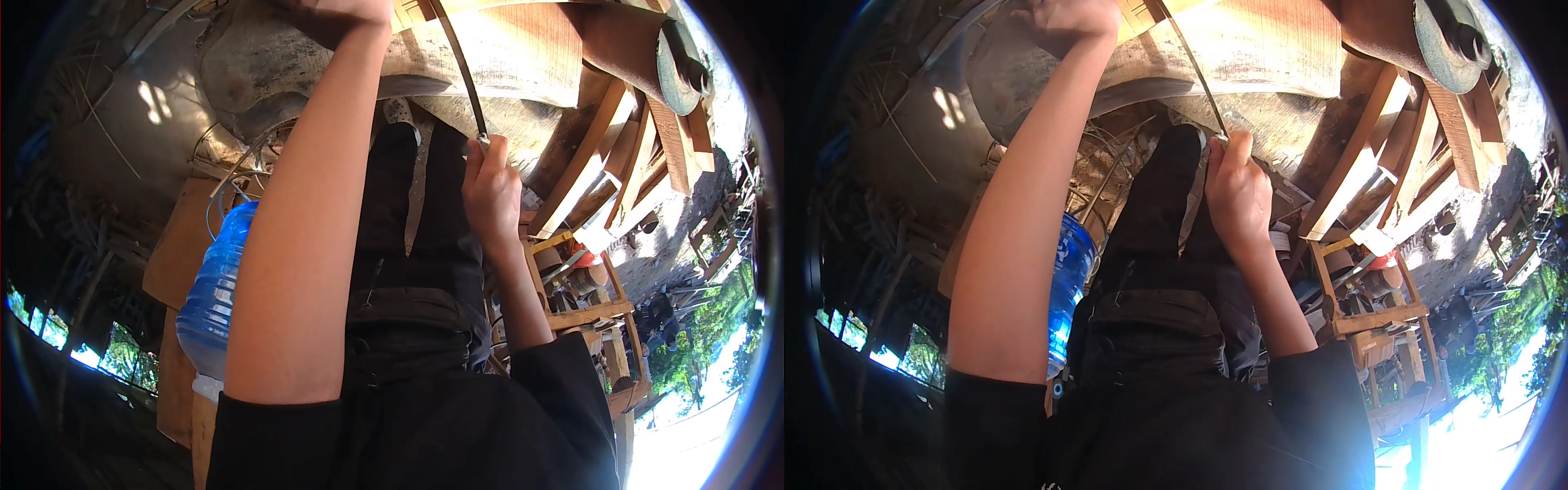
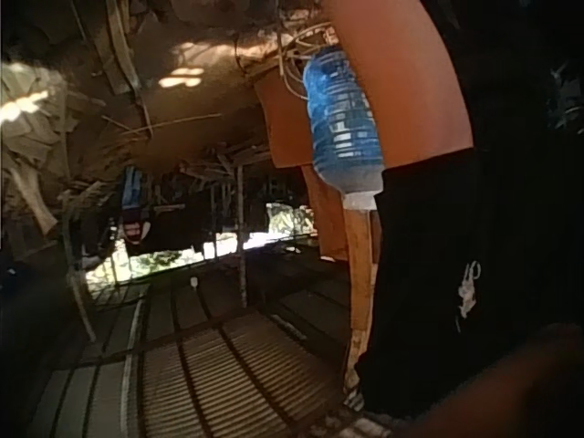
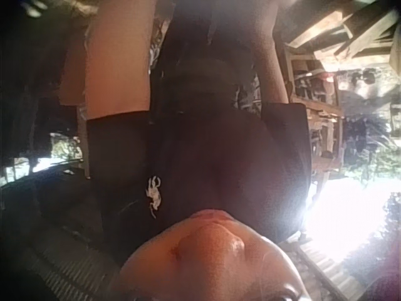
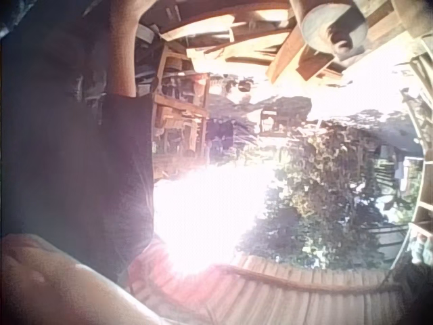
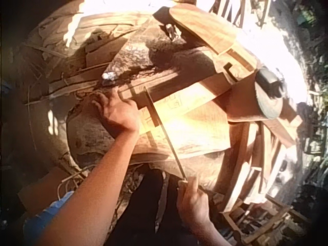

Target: Manually saw through a piece of lumber on a workshop bench.

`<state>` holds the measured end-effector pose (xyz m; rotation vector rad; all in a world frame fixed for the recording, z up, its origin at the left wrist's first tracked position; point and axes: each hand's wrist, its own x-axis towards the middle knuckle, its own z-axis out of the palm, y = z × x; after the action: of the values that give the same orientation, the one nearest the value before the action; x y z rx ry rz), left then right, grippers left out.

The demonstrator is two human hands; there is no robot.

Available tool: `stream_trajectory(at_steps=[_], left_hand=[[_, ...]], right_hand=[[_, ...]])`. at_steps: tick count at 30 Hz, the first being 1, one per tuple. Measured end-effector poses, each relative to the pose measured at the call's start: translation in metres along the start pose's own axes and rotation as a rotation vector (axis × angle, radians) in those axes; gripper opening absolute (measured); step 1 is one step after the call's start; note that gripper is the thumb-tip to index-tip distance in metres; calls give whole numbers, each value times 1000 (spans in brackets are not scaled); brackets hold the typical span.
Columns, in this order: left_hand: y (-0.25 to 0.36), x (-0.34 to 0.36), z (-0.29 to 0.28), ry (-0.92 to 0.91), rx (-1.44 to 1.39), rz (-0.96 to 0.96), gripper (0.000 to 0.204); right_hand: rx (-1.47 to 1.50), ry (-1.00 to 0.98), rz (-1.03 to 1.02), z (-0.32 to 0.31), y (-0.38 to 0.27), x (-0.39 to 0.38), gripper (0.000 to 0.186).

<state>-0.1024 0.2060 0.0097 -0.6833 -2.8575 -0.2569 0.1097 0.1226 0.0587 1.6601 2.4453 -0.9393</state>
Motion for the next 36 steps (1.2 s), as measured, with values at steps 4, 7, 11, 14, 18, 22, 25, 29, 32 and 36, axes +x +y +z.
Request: stream_trajectory(at_steps=[4, 7, 11, 14, 18, 22, 25, 29, 32, 36], left_hand=[[12, -2, -6, -61, -28, -38, 38], [14, -3, 2, -6, -68, -31, 37], [-9, 9, 9, -67, 62, 11, 38], [-4, 6, 6, -11, 68, 46, 40], [5, -1, -2, 3, 4, -2, 41], [13, -1, 5, 0, -25, 12, 40], [3, 1, 4, -4, -22, 24, 40], [-7, 5, 10, 45, 13, 11, 40], [8, -7, -4, -10, 41, 21, 40], [-2, 0, 6, 38, 8, 29, 43]], right_hand=[[33, 8, 17, 2, -17, 38, 21], [-26, 180, -164, 10, -22, 70, 22], [31, 33, -48, 11, -22, 40, 19], [49, 70, -43, 7, 7, -17, 16], [83, 38, 28, 6, 3, -14, 16], [106, 101, -17, 9, -17, 60, 16], [39, 141, -88, 13, -21, 59, 18], [69, 46, 6, 6, 4, -16, 12], [96, -22, 86, -10, 24, -40, 11], [95, -33, 31, -7, -7, 14, 15]])
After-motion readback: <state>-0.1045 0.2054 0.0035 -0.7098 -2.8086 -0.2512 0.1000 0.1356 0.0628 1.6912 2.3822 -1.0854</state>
